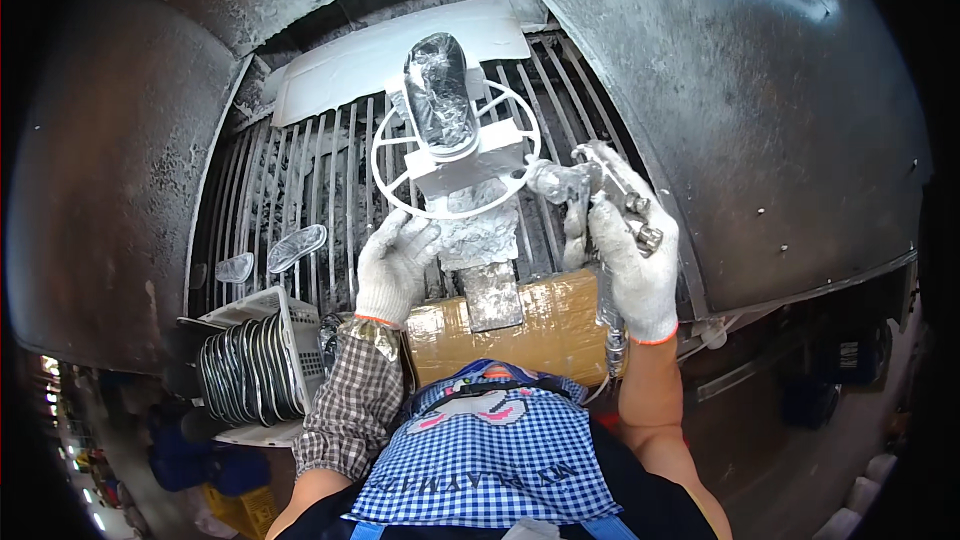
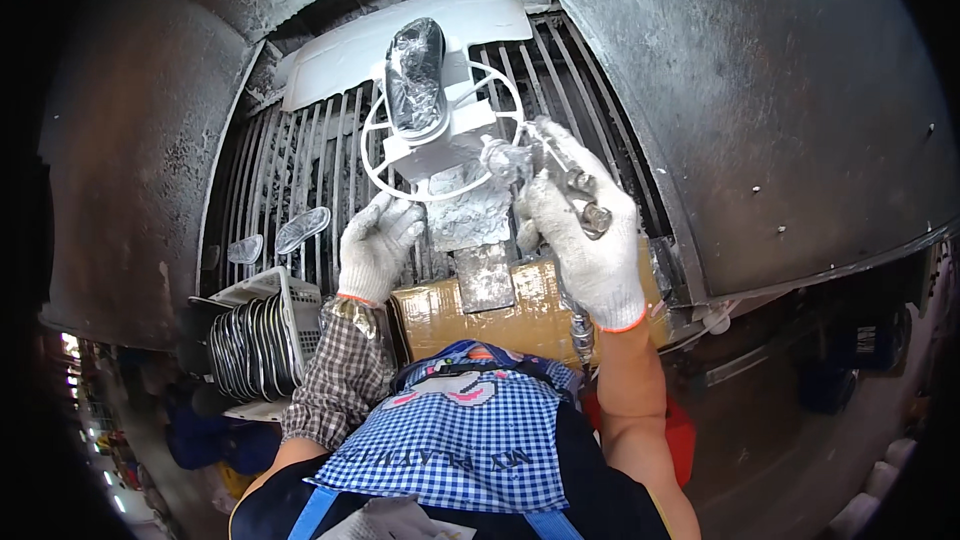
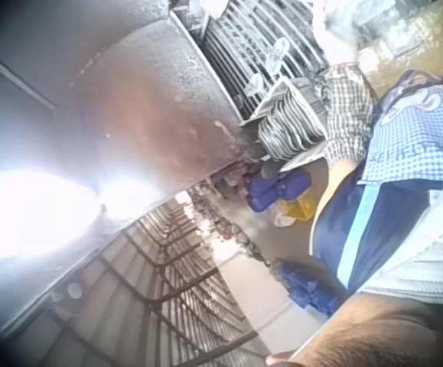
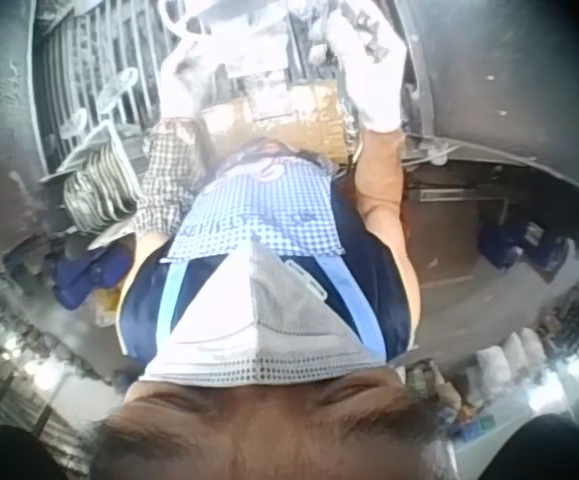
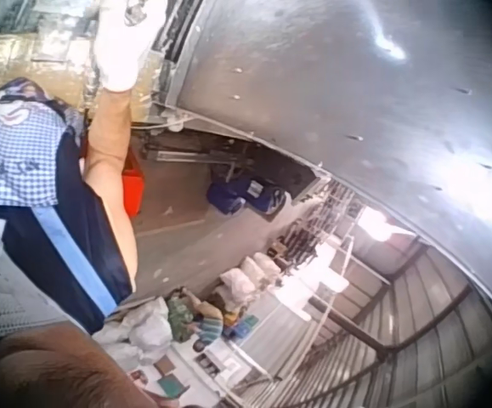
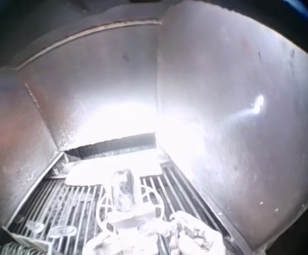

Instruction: The person spray paints oval-shaped objects white using a spray gun. They pick up each object from a white basket, place it on a rotating stand, and apply paint to both sides before returning it to the basket.

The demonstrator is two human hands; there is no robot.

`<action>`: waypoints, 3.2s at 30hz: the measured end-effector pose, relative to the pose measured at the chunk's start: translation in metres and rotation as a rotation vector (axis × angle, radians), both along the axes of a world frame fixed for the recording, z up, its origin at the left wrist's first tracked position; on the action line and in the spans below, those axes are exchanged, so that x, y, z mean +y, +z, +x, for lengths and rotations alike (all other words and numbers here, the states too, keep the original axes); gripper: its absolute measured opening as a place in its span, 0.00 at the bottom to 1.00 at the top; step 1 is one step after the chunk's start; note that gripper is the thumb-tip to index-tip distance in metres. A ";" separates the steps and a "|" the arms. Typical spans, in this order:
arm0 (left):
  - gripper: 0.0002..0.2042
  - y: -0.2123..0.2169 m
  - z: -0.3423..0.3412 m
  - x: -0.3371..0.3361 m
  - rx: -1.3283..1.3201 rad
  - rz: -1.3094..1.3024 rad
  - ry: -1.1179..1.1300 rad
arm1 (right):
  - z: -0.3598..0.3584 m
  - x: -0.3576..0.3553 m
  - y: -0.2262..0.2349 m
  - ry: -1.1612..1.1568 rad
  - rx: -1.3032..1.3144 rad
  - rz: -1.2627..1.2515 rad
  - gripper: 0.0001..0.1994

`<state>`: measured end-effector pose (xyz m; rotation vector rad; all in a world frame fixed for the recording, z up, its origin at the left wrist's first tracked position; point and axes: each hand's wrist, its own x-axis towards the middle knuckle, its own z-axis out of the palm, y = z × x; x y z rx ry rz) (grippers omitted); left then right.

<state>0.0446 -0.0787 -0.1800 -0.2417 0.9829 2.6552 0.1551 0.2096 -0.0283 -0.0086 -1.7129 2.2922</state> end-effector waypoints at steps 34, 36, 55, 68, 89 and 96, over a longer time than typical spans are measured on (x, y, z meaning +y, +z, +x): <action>0.38 0.024 -0.051 -0.038 0.071 -0.118 0.117 | -0.038 -0.026 -0.020 0.109 0.096 0.073 0.28; 0.33 0.025 -0.051 -0.036 0.059 -0.106 0.138 | -0.038 -0.029 -0.020 0.152 0.091 0.073 0.28; 0.24 0.001 0.012 0.022 -0.077 0.043 -0.018 | -0.043 -0.028 -0.017 -0.209 0.087 0.148 0.27; 0.31 -0.001 0.010 0.009 -0.020 0.040 -0.028 | -0.048 -0.047 -0.023 -0.032 0.149 0.184 0.27; 0.32 0.012 -0.003 -0.008 0.022 0.011 0.050 | -0.027 -0.013 -0.005 -0.282 0.118 0.217 0.27; 0.32 0.012 -0.010 -0.018 0.018 0.026 0.097 | -0.013 -0.026 -0.003 -0.145 0.083 0.167 0.27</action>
